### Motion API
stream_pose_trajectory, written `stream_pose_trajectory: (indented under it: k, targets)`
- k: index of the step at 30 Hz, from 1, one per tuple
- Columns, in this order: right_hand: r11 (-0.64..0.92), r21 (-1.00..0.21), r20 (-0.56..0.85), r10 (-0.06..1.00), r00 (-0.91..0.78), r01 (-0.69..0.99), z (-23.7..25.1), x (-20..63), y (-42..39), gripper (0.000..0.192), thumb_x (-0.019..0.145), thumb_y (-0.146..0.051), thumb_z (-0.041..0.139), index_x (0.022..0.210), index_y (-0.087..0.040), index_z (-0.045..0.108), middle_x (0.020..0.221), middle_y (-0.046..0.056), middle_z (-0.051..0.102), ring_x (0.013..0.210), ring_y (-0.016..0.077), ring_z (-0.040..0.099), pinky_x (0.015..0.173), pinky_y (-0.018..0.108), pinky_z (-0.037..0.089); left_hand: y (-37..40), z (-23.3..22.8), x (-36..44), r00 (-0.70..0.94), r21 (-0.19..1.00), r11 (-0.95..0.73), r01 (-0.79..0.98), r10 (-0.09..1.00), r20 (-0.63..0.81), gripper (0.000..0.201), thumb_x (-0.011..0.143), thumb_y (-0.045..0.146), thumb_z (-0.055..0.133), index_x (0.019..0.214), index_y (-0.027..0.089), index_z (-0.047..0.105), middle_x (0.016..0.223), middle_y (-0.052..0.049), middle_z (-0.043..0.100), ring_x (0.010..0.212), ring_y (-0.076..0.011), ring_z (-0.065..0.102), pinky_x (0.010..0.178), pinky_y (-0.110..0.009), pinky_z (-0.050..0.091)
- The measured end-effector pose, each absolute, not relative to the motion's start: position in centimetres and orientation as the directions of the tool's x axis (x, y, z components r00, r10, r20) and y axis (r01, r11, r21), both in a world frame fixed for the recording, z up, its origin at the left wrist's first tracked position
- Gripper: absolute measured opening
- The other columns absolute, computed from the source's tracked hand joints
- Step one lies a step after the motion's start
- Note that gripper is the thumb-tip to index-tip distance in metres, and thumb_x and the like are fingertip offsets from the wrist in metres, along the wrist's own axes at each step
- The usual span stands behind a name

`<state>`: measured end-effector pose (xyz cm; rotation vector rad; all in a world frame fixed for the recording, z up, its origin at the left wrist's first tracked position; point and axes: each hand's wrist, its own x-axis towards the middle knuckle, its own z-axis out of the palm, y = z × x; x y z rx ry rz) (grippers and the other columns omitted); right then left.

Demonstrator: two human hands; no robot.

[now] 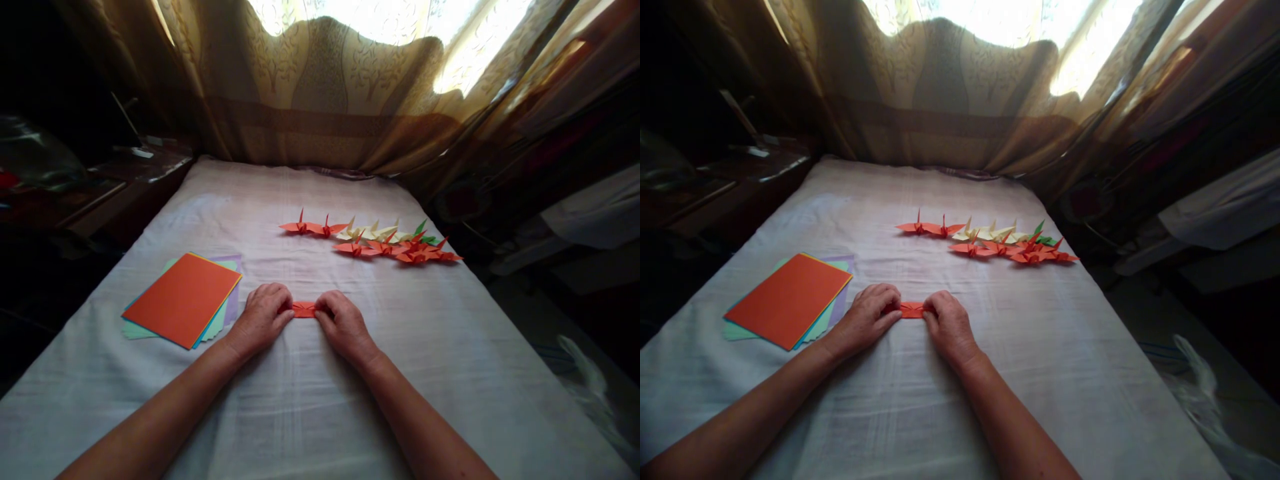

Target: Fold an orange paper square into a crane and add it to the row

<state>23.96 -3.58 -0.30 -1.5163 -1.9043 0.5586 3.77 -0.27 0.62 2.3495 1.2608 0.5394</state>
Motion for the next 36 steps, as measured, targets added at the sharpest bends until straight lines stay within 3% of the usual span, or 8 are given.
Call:
stream_pose_trajectory:
  k: [7, 15, 19, 26, 32, 36]
  targets:
    - [0.263, -0.653, 0.230, 0.962, -0.145, 0.710, -0.5, 23.9, -3.3, 0.017, 0.080, -0.004, 0.056, 0.075, -0.021, 0.057, 0.081, 0.000, 0.060, 0.078, 0.0158, 0.054, 0.073, 0.026, 0.042, -0.4, 0.7, 4.3, 0.467, 0.526, -0.460, 0.715, 0.875, 0.130, 0.006, 0.081, 0.017, 0.056, 0.083, 0.022, 0.056, 0.092, -0.002, 0.062, 0.092, -0.0219, 0.055, 0.082, -0.036, 0.040]
    - [0.169, -0.580, 0.235, 0.971, -0.035, 0.797, -1.0, 22.6, -3.5, 0.012, 0.081, -0.017, 0.065, 0.074, -0.021, 0.056, 0.081, 0.001, 0.057, 0.075, 0.0171, 0.052, 0.072, 0.028, 0.040, -1.1, 0.8, 5.9, 0.339, 0.440, -0.358, 0.824, 0.933, 0.123, 0.013, 0.083, 0.030, 0.065, 0.085, 0.021, 0.056, 0.094, -0.003, 0.063, 0.097, -0.0250, 0.054, 0.086, -0.038, 0.038]
    - [0.255, -0.662, 0.239, 0.963, -0.123, 0.704, -1.2, 23.9, -3.3, 0.015, 0.081, -0.008, 0.059, 0.074, -0.021, 0.056, 0.081, 0.001, 0.059, 0.078, 0.0161, 0.054, 0.073, 0.027, 0.041, -0.6, 0.5, 5.1, 0.376, 0.491, -0.378, 0.785, 0.920, 0.108, 0.008, 0.082, 0.022, 0.065, 0.087, 0.021, 0.059, 0.095, -0.003, 0.064, 0.096, -0.0249, 0.055, 0.084, -0.038, 0.040]
    - [0.394, -0.704, 0.379, 0.912, -0.156, 0.592, -1.8, 25.0, -3.6, 0.015, 0.084, -0.008, 0.053, 0.081, -0.021, 0.060, 0.087, 0.003, 0.063, 0.084, 0.0171, 0.058, 0.079, 0.029, 0.047, -0.4, -0.3, 4.1, 0.445, 0.539, -0.476, 0.695, 0.874, 0.197, 0.026, 0.083, 0.018, 0.067, 0.107, 0.027, 0.070, 0.106, -0.003, 0.067, 0.104, -0.0245, 0.057, 0.094, -0.041, 0.041]
    - [0.448, -0.599, 0.484, 0.863, -0.145, 0.664, -1.7, 24.8, -4.4, 0.017, 0.083, -0.017, 0.064, 0.098, -0.022, 0.070, 0.105, 0.008, 0.065, 0.099, 0.0206, 0.060, 0.091, 0.035, 0.049, -0.9, -0.9, 3.9, 0.481, 0.446, -0.578, 0.683, 0.816, 0.321, 0.021, 0.087, 0.025, 0.066, 0.106, 0.030, 0.074, 0.106, -0.006, 0.069, 0.101, -0.0257, 0.060, 0.090, -0.043, 0.043]
    - [0.489, -0.500, 0.486, 0.841, -0.235, 0.714, -1.6, 24.6, -4.5, 0.016, 0.085, -0.019, 0.065, 0.098, -0.027, 0.073, 0.102, 0.005, 0.068, 0.097, 0.0202, 0.060, 0.089, 0.034, 0.049, -1.2, -0.9, 3.9, 0.506, 0.378, -0.629, 0.679, 0.774, 0.380, 0.022, 0.089, 0.025, 0.063, 0.111, 0.025, 0.071, 0.109, -0.007, 0.070, 0.102, -0.0255, 0.060, 0.091, -0.043, 0.043]
